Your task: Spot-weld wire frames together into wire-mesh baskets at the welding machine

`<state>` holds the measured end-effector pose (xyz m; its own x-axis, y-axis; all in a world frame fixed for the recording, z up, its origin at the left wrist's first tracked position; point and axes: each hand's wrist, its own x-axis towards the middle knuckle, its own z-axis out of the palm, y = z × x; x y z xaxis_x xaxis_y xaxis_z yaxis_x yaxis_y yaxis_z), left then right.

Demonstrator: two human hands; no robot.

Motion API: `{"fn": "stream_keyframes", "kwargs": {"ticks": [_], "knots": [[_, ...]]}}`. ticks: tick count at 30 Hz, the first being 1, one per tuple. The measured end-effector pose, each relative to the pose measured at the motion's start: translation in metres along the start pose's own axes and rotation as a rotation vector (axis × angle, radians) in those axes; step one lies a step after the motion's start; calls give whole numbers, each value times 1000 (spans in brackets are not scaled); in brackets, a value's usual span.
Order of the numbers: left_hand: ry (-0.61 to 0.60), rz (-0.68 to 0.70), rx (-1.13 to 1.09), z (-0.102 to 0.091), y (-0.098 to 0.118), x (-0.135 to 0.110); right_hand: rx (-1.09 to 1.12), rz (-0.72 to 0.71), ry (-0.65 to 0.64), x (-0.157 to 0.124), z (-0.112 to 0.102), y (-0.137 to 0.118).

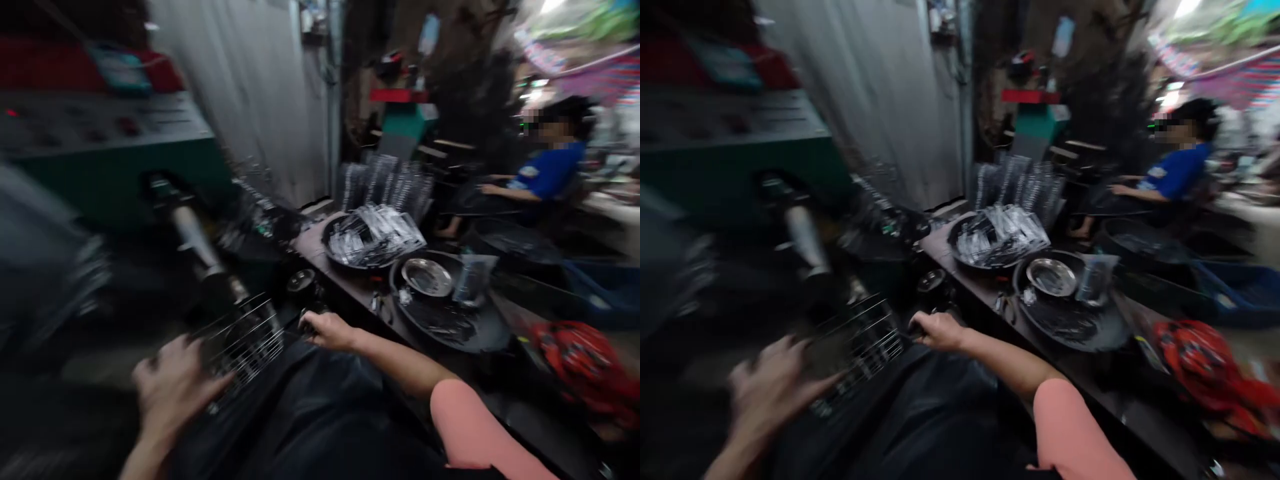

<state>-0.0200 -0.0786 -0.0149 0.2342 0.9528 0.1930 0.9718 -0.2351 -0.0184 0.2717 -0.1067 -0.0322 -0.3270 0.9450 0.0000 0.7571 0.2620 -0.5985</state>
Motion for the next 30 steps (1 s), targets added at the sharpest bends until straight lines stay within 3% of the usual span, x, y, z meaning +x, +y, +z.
{"fn": "stream_keyframes", "kwargs": {"ticks": [1,4,9,11,14,18,21,30], "knots": [[15,42,52,-7,12,-1,-36,-5,-51,12,1,-13],[47,-16,73,-15,32,4,-135,-10,-117,47,5,-43],[73,-54,-20,-7,36,3,-296,22,-32,74,25,-73],[74,-50,-61,-5,35,2,-339,-5,-30,74,34,-76],[49,-44,-105,-3,32,5,-345,-115,-132,74,37,-72],[16,-43,-154,0,26,12,-331,-272,-293,79,23,-67],[17,-38,-171,2,22,18,-354,-362,-341,82,14,-68],[30,5,-197,1,24,33,-488,-294,-288,86,15,-64]]}}
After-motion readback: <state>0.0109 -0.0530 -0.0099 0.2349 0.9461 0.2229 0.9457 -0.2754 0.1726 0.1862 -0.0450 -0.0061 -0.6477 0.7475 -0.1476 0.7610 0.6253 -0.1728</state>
